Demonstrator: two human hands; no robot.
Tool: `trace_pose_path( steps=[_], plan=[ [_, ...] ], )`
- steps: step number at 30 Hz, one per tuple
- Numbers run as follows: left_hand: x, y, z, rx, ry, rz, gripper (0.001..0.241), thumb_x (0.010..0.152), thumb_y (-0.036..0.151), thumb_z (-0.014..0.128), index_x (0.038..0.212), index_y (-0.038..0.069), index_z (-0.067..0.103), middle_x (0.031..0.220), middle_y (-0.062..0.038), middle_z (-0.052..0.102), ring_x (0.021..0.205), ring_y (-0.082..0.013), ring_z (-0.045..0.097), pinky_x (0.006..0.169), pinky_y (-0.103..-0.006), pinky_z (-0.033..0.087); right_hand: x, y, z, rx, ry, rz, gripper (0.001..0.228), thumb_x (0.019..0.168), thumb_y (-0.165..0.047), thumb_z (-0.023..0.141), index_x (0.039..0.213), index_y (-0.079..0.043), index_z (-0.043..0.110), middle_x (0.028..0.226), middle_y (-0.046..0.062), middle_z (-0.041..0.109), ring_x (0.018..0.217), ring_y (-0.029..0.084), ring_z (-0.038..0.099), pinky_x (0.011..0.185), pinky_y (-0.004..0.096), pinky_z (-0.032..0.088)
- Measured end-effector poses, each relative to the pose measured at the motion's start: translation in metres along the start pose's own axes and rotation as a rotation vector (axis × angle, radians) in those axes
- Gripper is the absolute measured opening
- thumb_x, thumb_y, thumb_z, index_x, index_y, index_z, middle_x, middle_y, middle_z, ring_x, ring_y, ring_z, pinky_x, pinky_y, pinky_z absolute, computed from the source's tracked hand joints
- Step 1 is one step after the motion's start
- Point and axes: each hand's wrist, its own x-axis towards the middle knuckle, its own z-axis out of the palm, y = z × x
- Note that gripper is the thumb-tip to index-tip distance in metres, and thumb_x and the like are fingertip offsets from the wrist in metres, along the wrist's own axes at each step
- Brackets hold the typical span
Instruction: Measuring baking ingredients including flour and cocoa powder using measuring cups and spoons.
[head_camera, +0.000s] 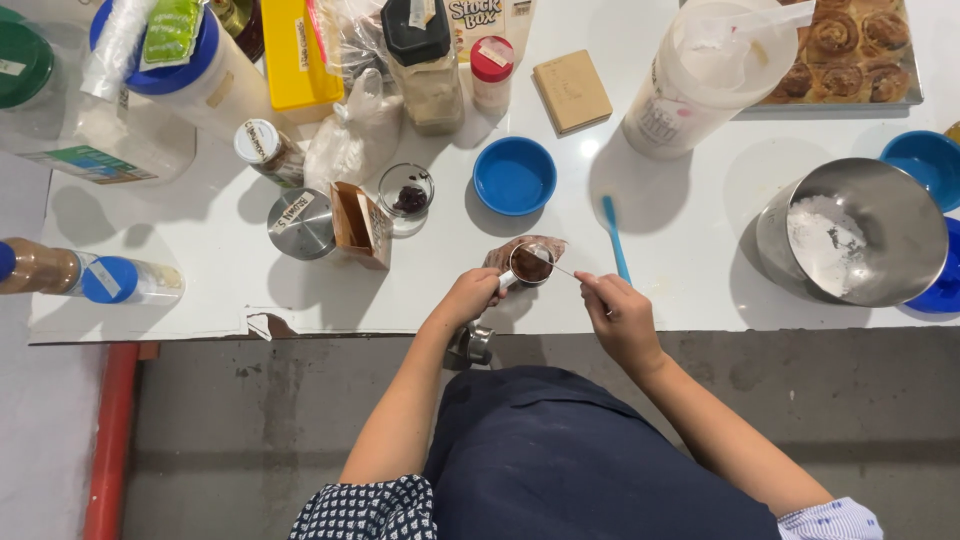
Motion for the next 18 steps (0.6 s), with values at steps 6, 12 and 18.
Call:
trace_pose_path(
  steps=[6,12,18],
  plan=[
    [0.010,-0.015,-0.004,-0.010,-0.010,0.011,0.025,0.090,0.017,0.045,0.078,0.006,0.064,0.065,0.001,0.056,0.057,-0.0086,0.048,0.050,-0.0267,0.036,-0.001,0.001,0.002,-0.030,-0.014,-0.063,0.024,0.095,0.000,0.067,0.118,-0.001,0.073,0.085,0.009,0.070,0.069,0.016,0.065,0.061,0.031,0.053],
    [0.009,-0.015,-0.005,-0.011,-0.002,0.044,0.025,0.089,0.016,0.046,0.077,0.005,0.065,0.067,-0.001,0.058,0.059,-0.0098,0.050,0.054,-0.0272,0.039,0.002,-0.002,-0.002,-0.031,-0.024,-0.034,0.024,0.095,0.000,0.067,0.118,-0.002,0.074,0.083,0.009,0.070,0.065,0.015,0.062,0.059,0.030,0.051],
    [0.009,-0.014,-0.004,0.024,0.004,0.063,0.025,0.089,0.015,0.045,0.078,0.003,0.063,0.072,-0.002,0.062,0.065,-0.0115,0.054,0.063,-0.0281,0.046,0.004,0.001,-0.001,-0.035,-0.024,-0.039,0.024,0.094,0.001,0.067,0.117,-0.002,0.074,0.082,0.008,0.070,0.062,0.013,0.059,0.056,0.028,0.049]
  ],
)
